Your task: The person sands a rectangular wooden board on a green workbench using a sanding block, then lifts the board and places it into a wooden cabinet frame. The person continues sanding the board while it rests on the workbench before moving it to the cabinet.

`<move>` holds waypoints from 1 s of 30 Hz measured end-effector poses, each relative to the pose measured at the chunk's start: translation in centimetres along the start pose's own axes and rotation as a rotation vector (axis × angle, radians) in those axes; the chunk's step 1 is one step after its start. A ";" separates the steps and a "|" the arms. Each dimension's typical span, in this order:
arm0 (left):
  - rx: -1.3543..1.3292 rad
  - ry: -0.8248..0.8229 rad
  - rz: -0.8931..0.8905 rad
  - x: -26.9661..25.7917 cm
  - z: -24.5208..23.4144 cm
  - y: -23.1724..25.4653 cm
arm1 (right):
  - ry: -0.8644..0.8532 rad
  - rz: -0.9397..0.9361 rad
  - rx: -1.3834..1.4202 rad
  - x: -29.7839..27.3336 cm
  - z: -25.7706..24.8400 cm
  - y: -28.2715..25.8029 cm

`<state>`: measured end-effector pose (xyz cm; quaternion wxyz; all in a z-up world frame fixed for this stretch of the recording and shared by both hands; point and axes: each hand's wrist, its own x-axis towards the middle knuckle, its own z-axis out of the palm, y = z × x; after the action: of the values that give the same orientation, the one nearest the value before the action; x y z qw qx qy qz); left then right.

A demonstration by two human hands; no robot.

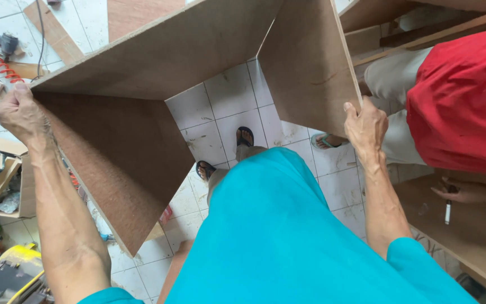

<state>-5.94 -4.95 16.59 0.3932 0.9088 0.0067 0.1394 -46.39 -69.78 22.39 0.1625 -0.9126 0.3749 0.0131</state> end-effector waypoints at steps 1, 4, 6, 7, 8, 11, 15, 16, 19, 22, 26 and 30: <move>0.011 0.005 -0.010 0.1 0.1 -0.1 | -0.011 0.022 0.015 -0.1 -0.4 -0.5; 0.028 0.000 -0.011 0.2 0.0 -0.6 | -0.016 0.051 0.034 -0.3 -0.4 -0.6; 0.031 -0.004 0.002 0.1 0.1 -0.6 | -0.004 0.054 0.041 -0.4 -0.1 -0.2; 0.034 -0.006 -0.013 0.2 0.1 -0.3 | 0.012 0.051 0.031 -0.4 -0.1 -0.1; 0.037 -0.007 -0.027 0.2 0.0 -0.1 | 0.027 0.048 0.020 -0.5 -0.1 -0.1; 0.061 -0.013 -0.039 0.3 0.1 -0.1 | 0.044 0.049 0.014 -0.5 0.5 0.6; 0.048 -0.026 -0.024 0.2 -0.3 0.5 | 0.033 0.037 -0.004 -0.4 0.1 0.2; 0.100 -0.030 -0.072 0.1 -0.6 0.6 | -0.064 0.071 0.001 -0.5 -0.4 -0.3; 0.077 -0.030 -0.067 0.3 0.1 1.3 | -0.192 0.127 -0.026 1.4 -3.2 -3.1; 0.011 -0.028 -0.032 0.2 0.3 0.1 | -0.168 0.079 0.004 4.1 -4.1 -5.3; 0.017 -0.013 -0.042 0.6 0.1 -0.2 | -0.010 -0.072 0.102 10.0 -0.7 -5.8; 0.046 0.007 -0.052 1.3 1.2 -1.5 | 0.122 -0.086 0.103 11.4 0.7 -4.5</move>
<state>-4.27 -4.64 15.01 0.3754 0.9167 0.0347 0.1321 -34.97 -74.30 21.34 0.1865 -0.9174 0.3447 -0.0690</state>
